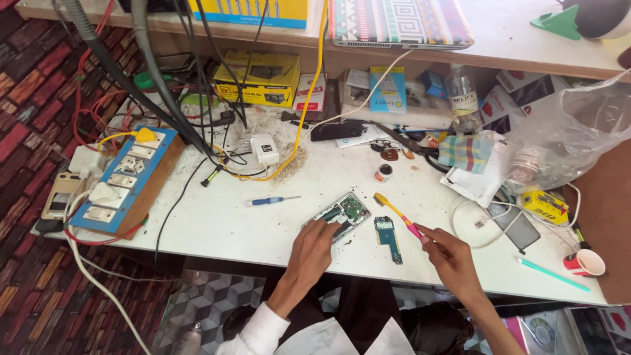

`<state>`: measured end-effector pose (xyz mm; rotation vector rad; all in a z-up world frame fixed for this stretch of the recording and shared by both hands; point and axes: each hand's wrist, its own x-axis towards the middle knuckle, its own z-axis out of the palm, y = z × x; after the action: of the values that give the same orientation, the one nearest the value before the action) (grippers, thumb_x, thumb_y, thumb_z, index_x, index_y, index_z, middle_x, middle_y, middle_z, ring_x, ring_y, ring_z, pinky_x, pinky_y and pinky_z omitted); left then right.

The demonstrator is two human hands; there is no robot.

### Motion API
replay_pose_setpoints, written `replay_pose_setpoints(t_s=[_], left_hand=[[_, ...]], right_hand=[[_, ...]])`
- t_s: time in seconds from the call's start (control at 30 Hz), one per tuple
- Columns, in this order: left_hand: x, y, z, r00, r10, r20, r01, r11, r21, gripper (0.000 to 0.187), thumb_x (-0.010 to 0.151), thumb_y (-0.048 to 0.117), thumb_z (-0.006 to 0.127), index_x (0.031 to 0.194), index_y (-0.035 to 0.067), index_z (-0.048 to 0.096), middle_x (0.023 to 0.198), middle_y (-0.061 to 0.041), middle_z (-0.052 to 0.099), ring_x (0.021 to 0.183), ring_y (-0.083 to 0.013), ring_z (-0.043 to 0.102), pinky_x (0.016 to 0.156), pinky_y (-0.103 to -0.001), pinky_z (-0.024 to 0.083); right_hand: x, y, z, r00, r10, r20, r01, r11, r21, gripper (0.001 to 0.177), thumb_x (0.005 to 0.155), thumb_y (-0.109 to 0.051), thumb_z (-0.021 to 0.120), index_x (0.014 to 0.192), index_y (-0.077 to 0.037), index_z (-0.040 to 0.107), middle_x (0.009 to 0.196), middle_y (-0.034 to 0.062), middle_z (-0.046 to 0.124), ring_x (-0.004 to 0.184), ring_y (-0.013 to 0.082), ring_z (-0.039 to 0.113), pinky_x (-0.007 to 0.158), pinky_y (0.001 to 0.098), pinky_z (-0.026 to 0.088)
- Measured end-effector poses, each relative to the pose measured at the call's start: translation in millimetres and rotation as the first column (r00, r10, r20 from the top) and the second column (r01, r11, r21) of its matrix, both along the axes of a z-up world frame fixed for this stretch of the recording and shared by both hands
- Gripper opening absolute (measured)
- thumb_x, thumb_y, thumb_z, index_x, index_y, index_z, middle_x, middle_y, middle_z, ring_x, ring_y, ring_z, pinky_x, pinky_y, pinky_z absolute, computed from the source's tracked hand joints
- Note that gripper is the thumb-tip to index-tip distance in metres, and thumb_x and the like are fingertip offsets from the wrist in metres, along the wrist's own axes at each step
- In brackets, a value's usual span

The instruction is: The person uses a hot air gun to heat a circuit board and then brushes it with a toothbrush. They repeat the heating and brushing process on different areas of the board.

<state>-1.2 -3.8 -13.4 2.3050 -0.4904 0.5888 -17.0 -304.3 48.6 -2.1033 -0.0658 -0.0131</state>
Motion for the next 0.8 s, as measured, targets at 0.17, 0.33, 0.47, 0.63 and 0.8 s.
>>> replay_pose_setpoints(t_s=[0.17, 0.33, 0.47, 0.63, 0.8], left_hand=[[3.5, -2.8, 1.5, 0.999, -0.03, 0.032, 0.027, 0.996, 0.089, 0.025, 0.079, -0.002, 0.072, 0.104, 0.0, 0.074, 0.101, -0.013, 0.068, 0.098, -0.0303, 0.061, 0.086, -0.043, 0.048], [1.0, 4.6, 2.9, 0.997, -0.044, -0.067, 0.049, 0.996, 0.079, 0.02, 0.083, 0.012, 0.078, 0.099, 0.0, 0.074, 0.102, -0.012, 0.068, 0.102, -0.0289, 0.058, 0.085, -0.043, 0.045], [2.0, 12.9, -2.0, 0.997, 0.002, -0.079, 0.006, 0.995, 0.098, 0.021, 0.084, 0.01, 0.076, 0.102, -0.001, 0.074, 0.107, -0.013, 0.069, 0.106, -0.0293, 0.057, 0.087, -0.043, 0.046], [2.8, 13.0, -4.9, 0.998, -0.011, -0.055, 0.015, 0.997, 0.08, 0.024, 0.084, 0.009, 0.076, 0.105, -0.003, 0.074, 0.111, -0.013, 0.069, 0.109, -0.0294, 0.056, 0.09, -0.043, 0.045], [3.3, 11.0, -4.3, 0.998, -0.009, -0.057, 0.014, 0.995, 0.095, 0.026, 0.083, 0.012, 0.078, 0.103, -0.004, 0.075, 0.109, -0.013, 0.069, 0.109, -0.0307, 0.055, 0.091, -0.045, 0.044]], right_hand=[[-0.5, 1.3, 2.2, 0.999, 0.027, 0.032, -0.026, 0.999, -0.027, 0.041, 0.093, -0.003, 0.057, 0.133, -0.006, 0.069, 0.077, 0.0046, 0.056, 0.061, 0.0104, 0.043, 0.053, 0.0277, 0.038], [-0.5, 2.1, 1.0, 1.0, 0.02, 0.016, -0.019, 1.0, -0.016, 0.039, 0.095, -0.005, 0.058, 0.132, -0.006, 0.069, 0.076, 0.0048, 0.056, 0.06, 0.0099, 0.043, 0.052, 0.0278, 0.037], [-0.3, 5.2, -3.2, 0.998, -0.029, -0.061, 0.027, 0.999, -0.038, 0.036, 0.096, -0.008, 0.059, 0.13, -0.007, 0.07, 0.074, 0.0031, 0.059, 0.059, 0.0099, 0.044, 0.051, 0.0283, 0.038], [-4.8, 19.9, -8.7, 0.995, 0.102, 0.003, -0.101, 0.988, -0.113, 0.031, 0.096, -0.007, 0.061, 0.125, -0.005, 0.073, 0.07, 0.0062, 0.058, 0.058, 0.0118, 0.044, 0.051, 0.0302, 0.038], [-8.0, 47.4, -16.4, 0.972, 0.233, 0.04, -0.211, 0.932, -0.293, 0.036, 0.089, 0.001, 0.063, 0.124, -0.005, 0.071, 0.073, 0.0134, 0.059, 0.052, 0.0217, 0.049, 0.051, 0.037, 0.041]])
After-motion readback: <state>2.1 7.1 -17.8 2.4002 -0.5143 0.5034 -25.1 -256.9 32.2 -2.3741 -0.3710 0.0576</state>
